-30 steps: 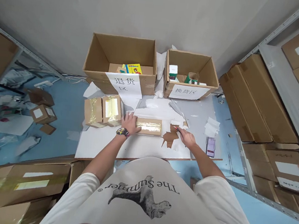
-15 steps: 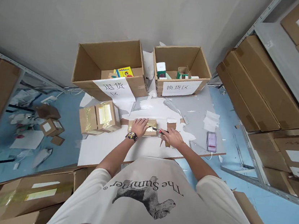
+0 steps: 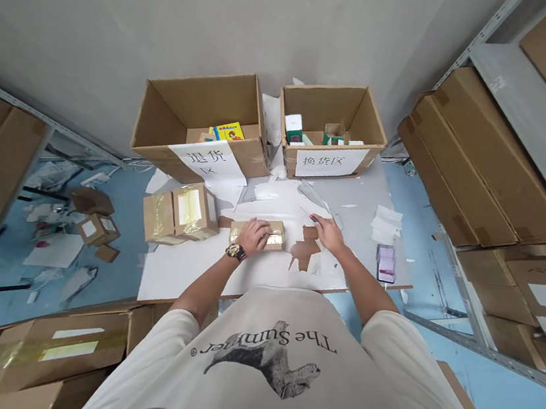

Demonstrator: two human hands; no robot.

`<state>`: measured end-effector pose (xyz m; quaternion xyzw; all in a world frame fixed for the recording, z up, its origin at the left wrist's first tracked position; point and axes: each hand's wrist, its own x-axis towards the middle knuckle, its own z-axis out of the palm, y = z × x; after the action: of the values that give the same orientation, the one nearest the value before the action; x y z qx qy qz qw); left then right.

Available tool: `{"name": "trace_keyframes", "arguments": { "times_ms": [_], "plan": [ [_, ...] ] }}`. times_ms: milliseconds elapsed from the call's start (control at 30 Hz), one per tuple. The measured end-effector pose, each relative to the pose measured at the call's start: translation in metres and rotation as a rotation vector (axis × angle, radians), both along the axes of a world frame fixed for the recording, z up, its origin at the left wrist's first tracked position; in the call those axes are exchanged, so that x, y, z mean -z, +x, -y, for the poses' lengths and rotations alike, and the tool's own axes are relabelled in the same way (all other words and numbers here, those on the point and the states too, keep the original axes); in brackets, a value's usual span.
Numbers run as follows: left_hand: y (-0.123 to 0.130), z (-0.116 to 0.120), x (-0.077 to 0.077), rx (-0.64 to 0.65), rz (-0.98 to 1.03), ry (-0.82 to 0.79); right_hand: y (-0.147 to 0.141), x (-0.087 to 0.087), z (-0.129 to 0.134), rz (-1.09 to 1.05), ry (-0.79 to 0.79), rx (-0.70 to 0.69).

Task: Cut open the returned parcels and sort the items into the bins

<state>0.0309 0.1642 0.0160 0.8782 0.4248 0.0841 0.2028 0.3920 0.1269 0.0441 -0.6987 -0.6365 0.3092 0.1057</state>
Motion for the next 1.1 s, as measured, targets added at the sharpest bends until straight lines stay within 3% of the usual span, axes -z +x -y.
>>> {"name": "trace_keyframes", "arguments": {
  "times_ms": [100, 200, 367, 633, 767, 967, 1100],
  "plan": [
    [-0.001, 0.006, -0.004, 0.04, -0.038, -0.062, -0.006, 0.006, 0.008, -0.393, -0.226, 0.088],
    [-0.001, 0.009, -0.01, 0.036, -0.068, -0.104, -0.017, 0.015, 0.019, -0.537, -0.391, 0.073],
    [0.011, 0.011, -0.023, -0.003, -0.151, -0.196, -0.021, 0.015, 0.014, -0.484, -0.389, -0.03],
    [0.041, 0.003, -0.034, -0.04, -0.332, -0.219, -0.022, -0.009, -0.014, -0.374, -0.414, -0.097],
    [0.039, -0.002, -0.035, -0.035, -0.343, -0.252, -0.023, -0.01, -0.021, -0.354, -0.407, -0.149],
    [0.031, 0.004, -0.033, -0.096, -0.27, -0.233, -0.024, 0.0, -0.032, -0.476, -0.546, -0.186],
    [0.029, 0.007, -0.03, -0.113, -0.248, -0.239, -0.025, -0.005, -0.045, -0.405, -0.606, -0.271]
  ]
}}
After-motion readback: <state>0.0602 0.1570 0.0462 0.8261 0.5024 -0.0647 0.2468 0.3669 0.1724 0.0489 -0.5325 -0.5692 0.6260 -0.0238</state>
